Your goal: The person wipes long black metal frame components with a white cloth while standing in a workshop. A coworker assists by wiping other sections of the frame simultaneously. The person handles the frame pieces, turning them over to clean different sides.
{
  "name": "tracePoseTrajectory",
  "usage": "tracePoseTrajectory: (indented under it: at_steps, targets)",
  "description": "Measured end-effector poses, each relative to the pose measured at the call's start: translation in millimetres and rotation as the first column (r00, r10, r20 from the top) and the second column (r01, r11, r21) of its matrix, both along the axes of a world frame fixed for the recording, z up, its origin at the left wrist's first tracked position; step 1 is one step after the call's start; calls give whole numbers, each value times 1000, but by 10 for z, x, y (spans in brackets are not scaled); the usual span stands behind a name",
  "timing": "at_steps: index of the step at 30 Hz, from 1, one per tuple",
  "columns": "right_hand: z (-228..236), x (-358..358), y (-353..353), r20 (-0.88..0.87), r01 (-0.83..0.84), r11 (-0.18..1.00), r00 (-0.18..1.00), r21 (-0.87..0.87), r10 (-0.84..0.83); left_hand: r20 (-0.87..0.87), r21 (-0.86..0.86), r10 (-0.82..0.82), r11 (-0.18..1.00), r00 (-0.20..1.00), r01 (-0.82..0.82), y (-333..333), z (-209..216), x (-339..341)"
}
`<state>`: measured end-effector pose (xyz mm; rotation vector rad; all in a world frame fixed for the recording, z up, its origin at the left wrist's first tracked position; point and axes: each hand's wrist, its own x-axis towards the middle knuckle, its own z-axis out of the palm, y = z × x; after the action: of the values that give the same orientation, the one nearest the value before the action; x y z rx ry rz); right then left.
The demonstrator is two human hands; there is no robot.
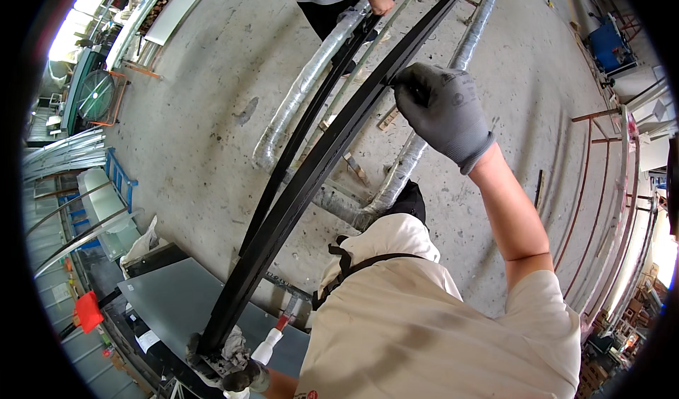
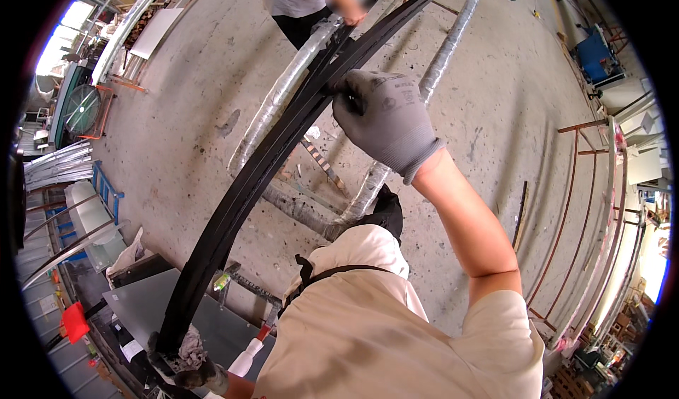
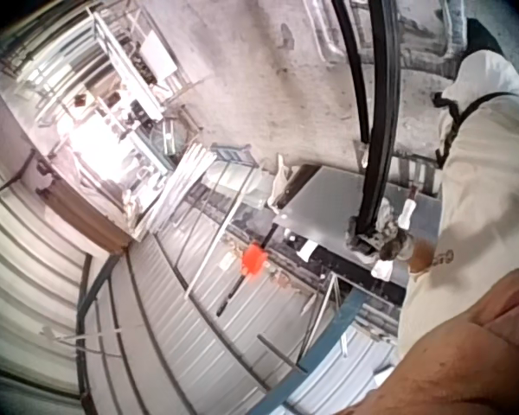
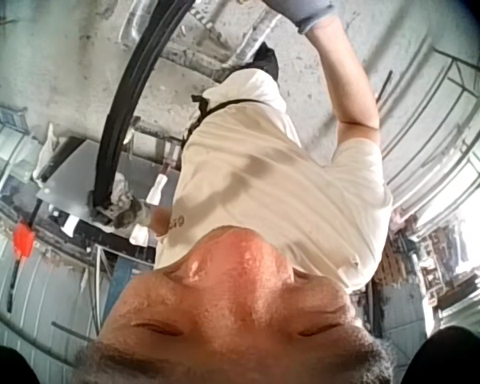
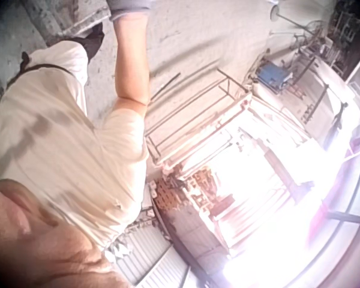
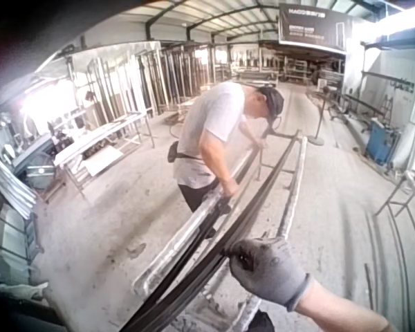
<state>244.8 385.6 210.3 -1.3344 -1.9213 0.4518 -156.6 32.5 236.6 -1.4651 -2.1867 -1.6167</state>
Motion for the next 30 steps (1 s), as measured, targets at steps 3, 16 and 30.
tracePoseTrajectory:
  at_steps: [3,16,30]
  targets:
    - [-28,69,63,92,88,996,992,-24,-85,6,39,43,998,999,-43,-33,-95,-92]
    - [10,-73,-40,91,-34,994,996,102,25,-512,10,117,991,851,-131,310,99,335]
    - [113,-188,-313,28,-88,996,996,15,88,-177,139,206,973,962,-183,556,124,501]
